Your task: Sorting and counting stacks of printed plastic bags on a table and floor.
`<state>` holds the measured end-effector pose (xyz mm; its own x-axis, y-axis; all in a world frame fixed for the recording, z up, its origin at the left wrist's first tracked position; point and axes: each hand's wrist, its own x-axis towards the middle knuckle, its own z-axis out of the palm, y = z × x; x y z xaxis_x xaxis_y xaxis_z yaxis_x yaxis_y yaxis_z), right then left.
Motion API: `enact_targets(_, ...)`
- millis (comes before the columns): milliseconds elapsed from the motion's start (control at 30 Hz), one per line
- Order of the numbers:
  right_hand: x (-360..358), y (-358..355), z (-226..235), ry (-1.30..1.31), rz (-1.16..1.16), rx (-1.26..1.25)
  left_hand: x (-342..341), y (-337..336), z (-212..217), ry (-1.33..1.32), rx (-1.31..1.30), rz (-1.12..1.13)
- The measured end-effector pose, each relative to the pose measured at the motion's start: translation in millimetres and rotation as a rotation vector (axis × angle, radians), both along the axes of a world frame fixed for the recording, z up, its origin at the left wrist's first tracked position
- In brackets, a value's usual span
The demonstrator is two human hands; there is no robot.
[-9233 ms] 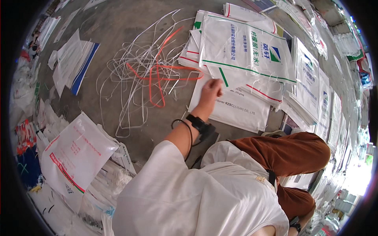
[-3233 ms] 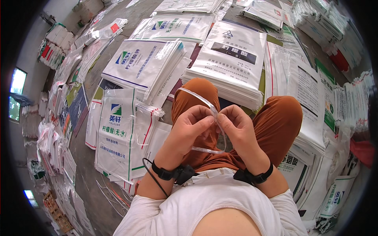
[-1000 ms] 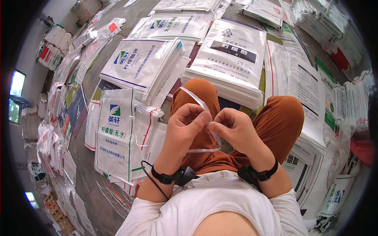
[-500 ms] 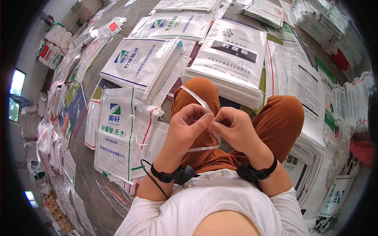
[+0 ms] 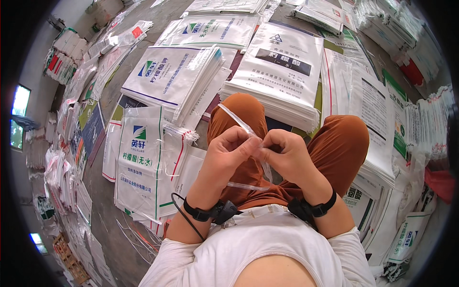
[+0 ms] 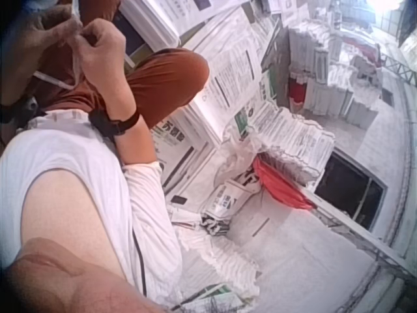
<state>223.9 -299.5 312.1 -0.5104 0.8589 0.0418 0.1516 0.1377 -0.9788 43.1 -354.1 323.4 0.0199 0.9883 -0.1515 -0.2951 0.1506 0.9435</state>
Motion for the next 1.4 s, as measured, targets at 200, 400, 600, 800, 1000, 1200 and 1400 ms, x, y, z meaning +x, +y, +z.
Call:
enact_targets(200, -3, -3, 2, -0.114, -0.051, 0.113, -2, -1, 1, -0.040, -0.095, 0.012)
enact_targets(400, -7, -2, -9, -0.309, -0.169, 0.773, 1, 1, -3, 0.007, -0.125, -0.054)
enact_targets(600, -2, -9, 4, -0.151, -0.052, 0.304, -5, 2, -5, -0.070, -0.112, -0.030)
enact_targets(800, 6, -3, -3, 0.144, 0.041, -0.307, -6, 2, 5, -0.023, -0.098, -0.032)
enact_targets(1000, 6, -2, -5, 0.273, -0.023, -0.399, -9, 2, 1, -0.057, -0.095, -0.041)
enact_targets(1200, 5, -1, -5, 0.286, -0.059, -0.341, -14, 2, -7, -0.044, -0.130, -0.035)
enact_targets(1400, 7, -3, -8, 0.364, -0.020, -0.438, -16, 1, -18, -0.116, -0.147, -0.026)
